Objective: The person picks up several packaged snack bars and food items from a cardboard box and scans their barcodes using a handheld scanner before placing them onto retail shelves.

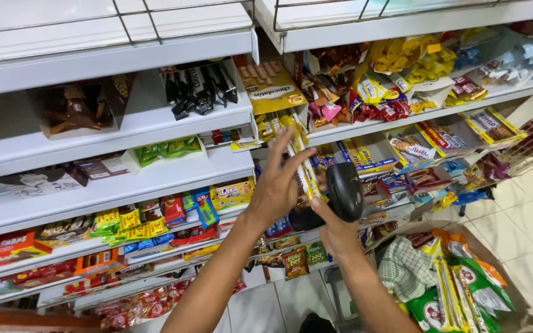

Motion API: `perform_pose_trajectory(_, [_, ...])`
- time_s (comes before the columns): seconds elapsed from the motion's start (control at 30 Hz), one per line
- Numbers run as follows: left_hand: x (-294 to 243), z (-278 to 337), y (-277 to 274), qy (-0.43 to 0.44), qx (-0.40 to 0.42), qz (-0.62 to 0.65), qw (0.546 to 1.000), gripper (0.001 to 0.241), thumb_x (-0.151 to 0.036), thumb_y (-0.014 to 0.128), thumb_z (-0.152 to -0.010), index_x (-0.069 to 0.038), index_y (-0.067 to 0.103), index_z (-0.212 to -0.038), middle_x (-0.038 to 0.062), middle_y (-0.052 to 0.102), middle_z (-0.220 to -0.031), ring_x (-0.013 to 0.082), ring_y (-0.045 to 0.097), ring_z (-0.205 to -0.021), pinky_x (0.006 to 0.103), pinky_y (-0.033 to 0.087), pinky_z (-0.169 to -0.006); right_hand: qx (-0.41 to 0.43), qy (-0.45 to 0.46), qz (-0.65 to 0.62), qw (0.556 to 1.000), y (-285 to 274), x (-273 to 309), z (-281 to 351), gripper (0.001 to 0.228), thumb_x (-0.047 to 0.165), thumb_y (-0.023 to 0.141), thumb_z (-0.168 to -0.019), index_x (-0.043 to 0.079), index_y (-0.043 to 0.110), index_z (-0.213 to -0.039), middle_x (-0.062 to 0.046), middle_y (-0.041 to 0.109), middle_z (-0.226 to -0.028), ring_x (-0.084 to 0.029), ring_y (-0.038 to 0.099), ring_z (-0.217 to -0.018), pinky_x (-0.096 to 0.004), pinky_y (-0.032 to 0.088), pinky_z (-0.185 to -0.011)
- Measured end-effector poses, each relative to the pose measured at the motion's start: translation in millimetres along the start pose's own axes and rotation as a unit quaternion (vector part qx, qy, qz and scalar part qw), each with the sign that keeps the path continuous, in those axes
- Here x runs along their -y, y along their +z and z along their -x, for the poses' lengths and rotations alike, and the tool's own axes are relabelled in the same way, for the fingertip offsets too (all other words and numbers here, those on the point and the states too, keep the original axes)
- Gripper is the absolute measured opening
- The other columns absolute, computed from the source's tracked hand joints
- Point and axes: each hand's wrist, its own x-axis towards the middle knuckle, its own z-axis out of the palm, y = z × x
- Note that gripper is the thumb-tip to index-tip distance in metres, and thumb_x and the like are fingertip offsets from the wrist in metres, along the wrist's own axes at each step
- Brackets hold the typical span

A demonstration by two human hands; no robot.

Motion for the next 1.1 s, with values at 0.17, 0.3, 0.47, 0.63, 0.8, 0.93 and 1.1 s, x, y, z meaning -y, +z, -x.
perform_pose_trajectory(0.17, [2,27,34,-0.177,-0.145,0.181,0.957,0.044,0.003,0.055,-0.096,-0.004,0.053,-0.139,0.022,0.045,-0.15,0.034,0.051,-0.14,0.0424,0.05,-0.116,-0.033,0.017,-0.036,0.999,0,-12,-16,0.04,-0.005,0.072,-0.087,0.002,0.058,-0.124,-0.012,0.062,-0.126,-0.025,0.068,-0.104,-0.039,0.056,-0.093])
perform_pose_trajectory(0.3, [21,39,59,-0.363,-0.105,0.408,0.831,0.044,-0.013,0.061,-0.101,-0.004,0.046,-0.141,0.02,0.057,-0.135,0.0194,0.062,-0.114,0.0364,0.058,-0.09,-0.026,0.004,-0.04,0.999,-1,-19,-21,0.035,-0.004,0.071,-0.09,0.001,0.059,-0.123,-0.013,0.063,-0.128,-0.024,0.067,-0.107,-0.039,0.054,-0.098])
perform_pose_trajectory(0.47, [35,37,70,-0.325,-0.064,0.48,0.812,0.054,-0.011,0.058,-0.108,-0.005,0.039,-0.158,0.016,0.066,-0.128,0.0157,0.063,-0.114,0.0278,0.053,-0.097,0.008,0.006,-0.068,0.998,-4,-13,-33,0.039,-0.004,0.071,-0.093,-0.001,0.058,-0.13,-0.012,0.062,-0.131,-0.021,0.065,-0.116,-0.038,0.05,-0.106])
perform_pose_trajectory(0.63, [36,16,63,-0.395,-0.076,0.511,0.76,0.061,-0.013,0.058,-0.103,-0.007,0.037,-0.16,0.013,0.068,-0.125,0.0141,0.065,-0.098,0.0298,0.055,-0.08,0.054,0.011,-0.031,0.998,-1,2,-51,0.055,-0.006,0.072,-0.086,0.0,0.055,-0.138,-0.011,0.063,-0.133,-0.02,0.065,-0.118,-0.038,0.052,-0.103])
perform_pose_trajectory(0.8, [33,10,65,-0.408,-0.075,0.55,0.725,0.064,-0.019,0.057,-0.103,-0.007,0.032,-0.161,0.012,0.071,-0.123,0.0153,0.07,-0.097,0.0276,0.053,-0.076,-0.024,-0.006,0.064,0.998,12,7,-64,0.053,-0.001,0.074,-0.088,0.0,0.057,-0.138,-0.01,0.069,-0.128,-0.017,0.068,-0.111,-0.032,0.055,-0.097])
perform_pose_trajectory(0.93, [36,11,78,-0.415,-0.088,0.547,0.722,0.065,-0.016,0.059,-0.104,-0.009,0.03,-0.161,0.01,0.069,-0.127,0.0137,0.067,-0.107,0.0293,0.057,-0.091,-0.029,-0.001,0.16,0.987,11,7,-68,0.041,0.004,0.077,-0.09,-0.003,0.063,-0.128,-0.008,0.071,-0.117,-0.014,0.069,-0.103,-0.029,0.056,-0.091])
perform_pose_trajectory(1.1, [30,0,65,-0.438,-0.106,0.574,0.684,0.056,-0.016,0.056,-0.102,-0.008,0.039,-0.155,0.009,0.069,-0.128,0.0176,0.067,-0.105,0.0343,0.055,-0.083,-0.045,0.023,0.242,0.969,-11,-10,-68,0.041,0.007,0.082,-0.084,-0.002,0.066,-0.121,-0.011,0.071,-0.109,-0.016,0.068,-0.094,-0.032,0.056,-0.084])
